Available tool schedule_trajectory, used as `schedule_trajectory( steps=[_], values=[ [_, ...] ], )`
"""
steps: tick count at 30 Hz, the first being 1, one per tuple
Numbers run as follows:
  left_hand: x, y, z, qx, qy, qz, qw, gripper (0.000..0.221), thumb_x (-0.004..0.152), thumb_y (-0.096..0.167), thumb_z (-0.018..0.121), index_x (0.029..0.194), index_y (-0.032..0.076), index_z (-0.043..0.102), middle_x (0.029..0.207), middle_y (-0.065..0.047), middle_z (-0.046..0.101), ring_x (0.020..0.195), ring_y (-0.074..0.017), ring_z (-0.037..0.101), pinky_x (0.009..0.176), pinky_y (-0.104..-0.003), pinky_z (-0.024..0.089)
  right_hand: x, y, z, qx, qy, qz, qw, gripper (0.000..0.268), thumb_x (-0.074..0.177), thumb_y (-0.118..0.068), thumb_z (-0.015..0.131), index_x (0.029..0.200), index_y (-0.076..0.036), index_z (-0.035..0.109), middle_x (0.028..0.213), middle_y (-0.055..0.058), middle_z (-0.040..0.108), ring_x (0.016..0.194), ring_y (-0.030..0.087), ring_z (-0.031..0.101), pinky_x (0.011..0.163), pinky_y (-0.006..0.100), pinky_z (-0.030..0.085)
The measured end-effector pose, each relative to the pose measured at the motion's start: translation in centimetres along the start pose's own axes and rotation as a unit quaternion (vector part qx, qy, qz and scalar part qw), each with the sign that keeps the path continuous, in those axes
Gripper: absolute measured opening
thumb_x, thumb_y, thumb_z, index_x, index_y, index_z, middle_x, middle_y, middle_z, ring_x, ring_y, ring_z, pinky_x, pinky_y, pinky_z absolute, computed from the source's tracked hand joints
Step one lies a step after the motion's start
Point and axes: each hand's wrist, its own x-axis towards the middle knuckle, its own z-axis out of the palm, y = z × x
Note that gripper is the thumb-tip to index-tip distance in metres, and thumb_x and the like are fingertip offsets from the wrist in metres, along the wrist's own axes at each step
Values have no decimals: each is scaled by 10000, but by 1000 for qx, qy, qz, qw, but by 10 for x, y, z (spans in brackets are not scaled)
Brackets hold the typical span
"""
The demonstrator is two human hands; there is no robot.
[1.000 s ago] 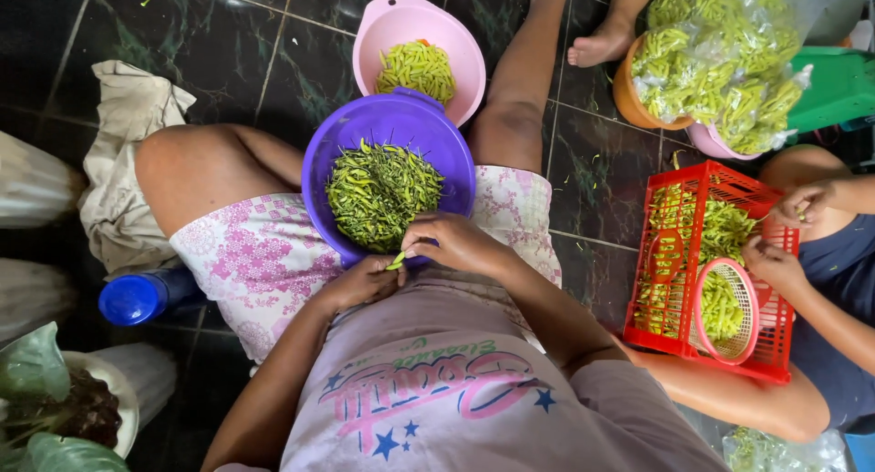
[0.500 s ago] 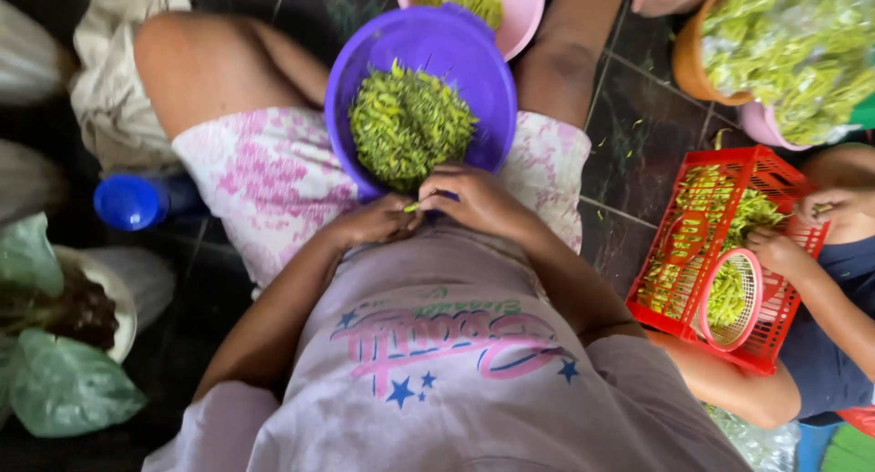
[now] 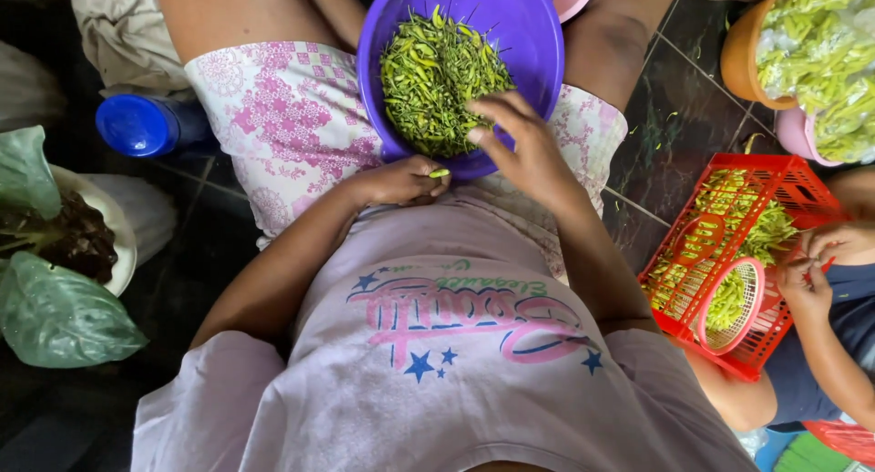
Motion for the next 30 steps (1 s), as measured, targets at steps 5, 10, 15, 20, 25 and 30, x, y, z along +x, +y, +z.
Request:
schedule_trajectory(
  steps=[5, 10, 15, 20, 25, 30],
  values=[
    [2, -14, -5, 14, -7, 0, 1000, 241, 995, 95, 502, 774, 89, 598, 508, -3, 523, 341, -101, 471, 371, -224, 380, -3, -37, 22, 101, -77, -10, 992, 178, 985, -124, 723, 1138, -34, 714, 1011, 153, 682, 946, 351, 693, 841, 476, 545],
    [2, 0, 1, 37, -12, -5, 999, 268, 1000, 96, 489, 751, 80, 585, 503, -10, 524, 354, -110, 473, 378, -244, 390, 2, -20, 4, 92, -81, -21, 992, 102, 952, -88, 748, 1040, -38, 734, 949, 124, 691, 903, 314, 703, 805, 443, 557],
    [-2, 9, 2, 41, -10, -41, 998, 222, 1043, 86, 480, 867, 94, 615, 651, 33, 521, 547, -75, 414, 524, -254, 341, 37, -17, -91, -133, 141, -33, 981, 278, 1024, 49, 751, 1296, 48, 694, 1046, 142, 581, 895, 240, 504, 728, 338, 453],
    [-4, 23, 4, 62, -3, -59, 996, 231, 1047, 112, 481, 865, 96, 623, 642, 35, 527, 538, -73, 423, 528, -251, 343, 50, -2, -76, -82, 132, -14, 988, 324, 990, 109, 688, 1301, 35, 636, 1106, 175, 733, 883, 225, 698, 766, 314, 562],
    [-2, 10, 2, 3, -18, -45, 999, 216, 1011, 61, 492, 833, 96, 609, 652, 44, 520, 532, -57, 406, 503, -240, 326, 76, 29, -9, -92, 22, -31, 995, 221, 949, 50, 680, 1168, 30, 694, 1052, 151, 735, 856, 264, 693, 790, 356, 559],
    [-5, 23, 5, 58, -2, -56, 997, 175, 963, 30, 520, 836, 94, 622, 665, 35, 545, 556, -78, 427, 560, -249, 357, 109, 39, 40, -105, -86, 53, 989, 352, 1012, -102, 611, 1363, -90, 597, 1404, 123, 611, 1293, 310, 534, 1136, 487, 389]
  ],
)
